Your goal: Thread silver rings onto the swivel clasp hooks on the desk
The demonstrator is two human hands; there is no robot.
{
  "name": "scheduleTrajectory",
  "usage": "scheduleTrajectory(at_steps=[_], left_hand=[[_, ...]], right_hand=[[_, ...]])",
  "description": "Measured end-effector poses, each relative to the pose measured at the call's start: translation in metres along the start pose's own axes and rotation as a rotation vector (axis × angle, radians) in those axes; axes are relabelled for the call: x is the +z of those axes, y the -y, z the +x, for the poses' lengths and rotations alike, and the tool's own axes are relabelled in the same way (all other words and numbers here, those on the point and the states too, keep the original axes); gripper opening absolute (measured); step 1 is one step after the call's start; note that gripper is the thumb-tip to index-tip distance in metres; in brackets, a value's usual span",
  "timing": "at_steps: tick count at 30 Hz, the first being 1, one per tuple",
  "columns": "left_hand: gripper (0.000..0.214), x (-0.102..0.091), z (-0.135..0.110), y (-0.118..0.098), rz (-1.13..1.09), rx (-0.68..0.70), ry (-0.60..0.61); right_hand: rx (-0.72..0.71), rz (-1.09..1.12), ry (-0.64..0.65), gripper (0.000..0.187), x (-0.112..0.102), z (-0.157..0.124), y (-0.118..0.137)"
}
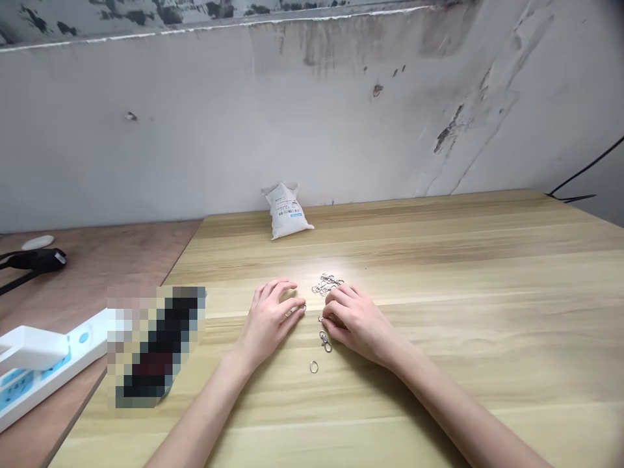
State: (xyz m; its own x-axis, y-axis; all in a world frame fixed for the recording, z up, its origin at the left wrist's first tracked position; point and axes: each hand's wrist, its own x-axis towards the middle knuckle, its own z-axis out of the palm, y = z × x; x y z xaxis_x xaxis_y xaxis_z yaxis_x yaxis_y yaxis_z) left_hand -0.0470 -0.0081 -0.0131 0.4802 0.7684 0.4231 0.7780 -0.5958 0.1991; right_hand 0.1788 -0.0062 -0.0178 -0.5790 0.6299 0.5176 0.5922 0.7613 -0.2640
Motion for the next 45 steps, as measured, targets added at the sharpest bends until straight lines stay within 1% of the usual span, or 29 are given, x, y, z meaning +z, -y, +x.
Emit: scheduleTrajectory(at_steps=[5,8,12,15,18,21,24,28,34,41,45], left_hand=[[0.014,-0.001,0.001,0.000,0.079,0.068,-0.058],[0.013,-0.003,0.002,0.003,0.104,0.120,-0.067],[0.014,-0.006,0.003,0.001,0.154,0.150,-0.074],[0.016,-0.008,0.003,-0.004,0.168,0.170,-0.055],[0.020,-0.009,0.003,-0.008,0.154,0.220,-0.022],[0.019,-0.009,0.003,-0.011,0.140,0.258,-0.010],[0.016,-0.007,0.003,-0.013,0.131,0.256,-0.004],[0.013,-0.003,0.004,-0.017,0.114,0.231,-0.031],[0.013,0.000,0.006,-0.021,0.106,0.202,-0.048],[0.018,0.000,0.006,-0.021,0.148,0.253,-0.075],[0.017,0.000,0.007,-0.019,0.131,0.202,-0.090]], right_hand=[[0.017,0.040,0.022,0.009,0.002,-0.001,0.001],[0.033,0.057,0.032,0.008,0.002,-0.002,0.002],[0.042,0.074,0.045,0.007,0.001,-0.003,0.002],[0.045,0.079,0.047,0.007,0.000,-0.003,0.003],[0.053,0.077,0.042,0.006,0.000,-0.002,0.004],[0.056,0.078,0.047,0.006,0.000,-0.002,0.004],[0.060,0.078,0.050,0.007,0.001,-0.001,0.004],[0.054,0.069,0.051,0.007,0.002,-0.001,0.003],[0.044,0.068,0.036,0.009,0.002,-0.002,0.002],[0.054,0.077,0.029,0.007,0.003,0.000,0.004],[0.062,0.116,0.003,0.008,0.004,0.000,0.005]])
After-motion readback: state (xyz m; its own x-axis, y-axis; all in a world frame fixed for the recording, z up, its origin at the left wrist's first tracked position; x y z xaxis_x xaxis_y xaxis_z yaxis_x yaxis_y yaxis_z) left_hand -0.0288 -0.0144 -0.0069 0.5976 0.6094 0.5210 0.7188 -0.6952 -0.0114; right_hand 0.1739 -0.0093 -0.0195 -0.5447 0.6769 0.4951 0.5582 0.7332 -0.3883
